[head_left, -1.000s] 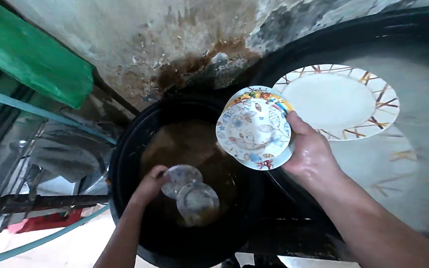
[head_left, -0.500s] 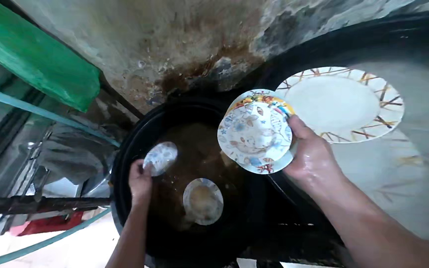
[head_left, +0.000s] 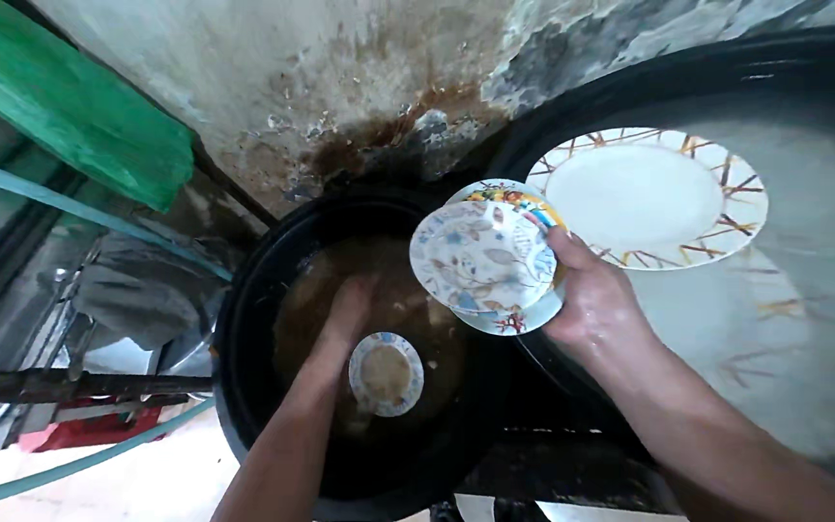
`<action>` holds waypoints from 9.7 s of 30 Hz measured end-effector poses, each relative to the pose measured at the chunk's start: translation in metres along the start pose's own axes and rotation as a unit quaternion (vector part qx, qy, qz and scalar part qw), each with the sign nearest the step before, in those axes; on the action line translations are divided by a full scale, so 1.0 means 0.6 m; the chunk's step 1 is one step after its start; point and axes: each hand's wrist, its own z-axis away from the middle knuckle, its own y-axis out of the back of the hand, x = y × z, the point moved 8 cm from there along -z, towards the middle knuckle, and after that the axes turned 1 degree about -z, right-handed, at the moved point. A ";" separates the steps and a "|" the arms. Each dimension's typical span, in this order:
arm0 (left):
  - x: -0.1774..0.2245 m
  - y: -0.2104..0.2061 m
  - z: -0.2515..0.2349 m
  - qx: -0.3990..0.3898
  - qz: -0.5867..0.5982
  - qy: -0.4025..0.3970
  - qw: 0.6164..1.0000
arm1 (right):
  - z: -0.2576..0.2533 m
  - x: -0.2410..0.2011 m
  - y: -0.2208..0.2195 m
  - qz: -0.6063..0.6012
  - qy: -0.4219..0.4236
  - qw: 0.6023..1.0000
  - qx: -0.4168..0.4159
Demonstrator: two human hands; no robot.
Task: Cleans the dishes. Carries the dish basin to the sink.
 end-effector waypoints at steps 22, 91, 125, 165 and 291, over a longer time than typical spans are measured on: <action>0.088 0.090 0.037 0.143 0.360 -0.053 0.920 | 0.002 -0.001 -0.002 0.037 0.025 0.999 -0.006; -0.095 -0.253 0.050 -0.315 -0.083 0.051 0.944 | -0.013 -0.014 0.013 -0.087 0.013 0.996 0.028; -0.067 -0.271 0.001 -0.293 0.134 0.137 0.937 | -0.017 -0.010 0.004 -0.088 0.002 0.996 -0.001; -0.083 0.152 0.060 -0.059 -0.235 0.126 0.962 | -0.014 -0.007 0.008 -0.050 -0.006 0.999 0.019; -0.068 -0.263 0.038 -0.405 -0.104 0.139 0.898 | -0.015 -0.005 0.002 -0.047 0.002 0.999 -0.018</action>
